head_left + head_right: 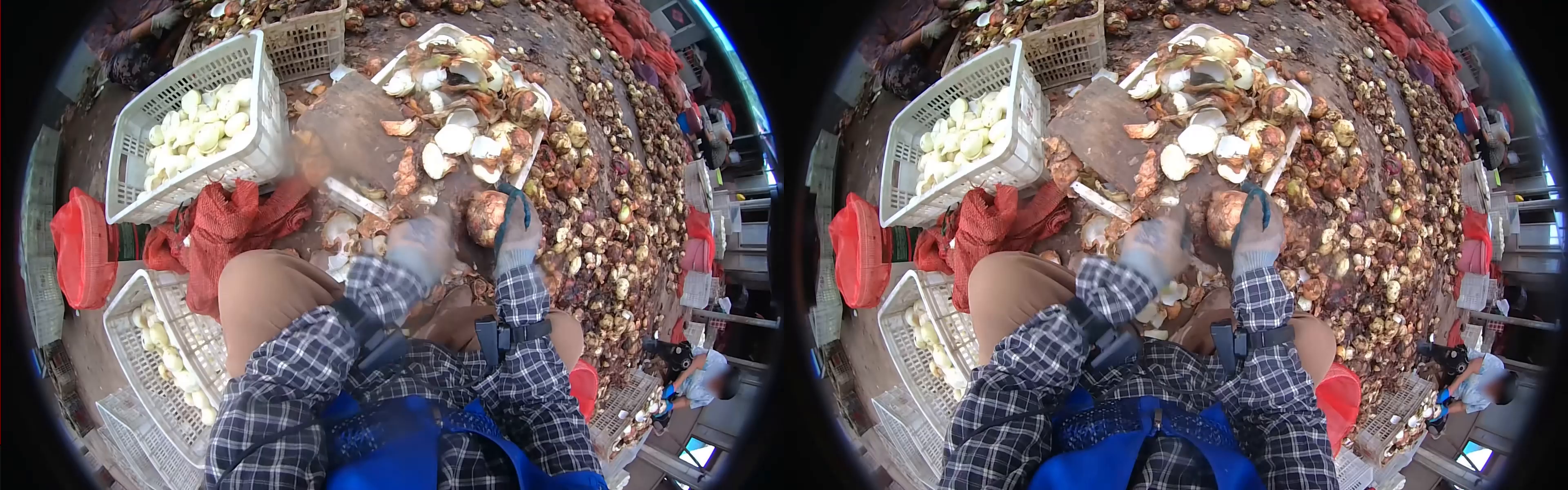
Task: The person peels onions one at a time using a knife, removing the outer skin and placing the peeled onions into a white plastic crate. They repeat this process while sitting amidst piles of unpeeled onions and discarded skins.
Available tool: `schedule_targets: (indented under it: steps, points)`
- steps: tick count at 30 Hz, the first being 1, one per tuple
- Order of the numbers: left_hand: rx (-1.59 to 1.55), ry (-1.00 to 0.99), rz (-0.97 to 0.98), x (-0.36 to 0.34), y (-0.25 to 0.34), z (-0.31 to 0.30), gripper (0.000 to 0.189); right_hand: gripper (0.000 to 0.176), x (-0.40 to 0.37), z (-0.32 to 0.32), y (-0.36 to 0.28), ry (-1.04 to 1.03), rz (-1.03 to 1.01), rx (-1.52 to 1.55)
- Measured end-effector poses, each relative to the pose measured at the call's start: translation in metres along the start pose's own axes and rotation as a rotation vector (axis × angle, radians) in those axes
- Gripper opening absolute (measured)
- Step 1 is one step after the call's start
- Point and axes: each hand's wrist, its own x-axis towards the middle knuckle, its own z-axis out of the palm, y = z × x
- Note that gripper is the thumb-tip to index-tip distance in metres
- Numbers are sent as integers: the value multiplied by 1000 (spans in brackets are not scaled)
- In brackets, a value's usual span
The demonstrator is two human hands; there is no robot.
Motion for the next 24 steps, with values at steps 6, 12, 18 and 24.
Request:
schedule_targets:
  steps: [6, 12, 18, 24]
  points:
    - [-268, 235, -75, 4, -12, -5, 25, 26, 4, -1, -18, 7, 183, 109]
    - [-9, 65, 40, -32, 13, 3, 47, 24, -6, 2, -49, 70, 151, 14]
    - [119, 41, 190, -28, 11, 17, 60, 25, -13, 10, -38, 185, -58, -208]
    - [190, 72, 248, -23, 1, 24, 54, 26, -10, 8, -20, 127, -55, -191]
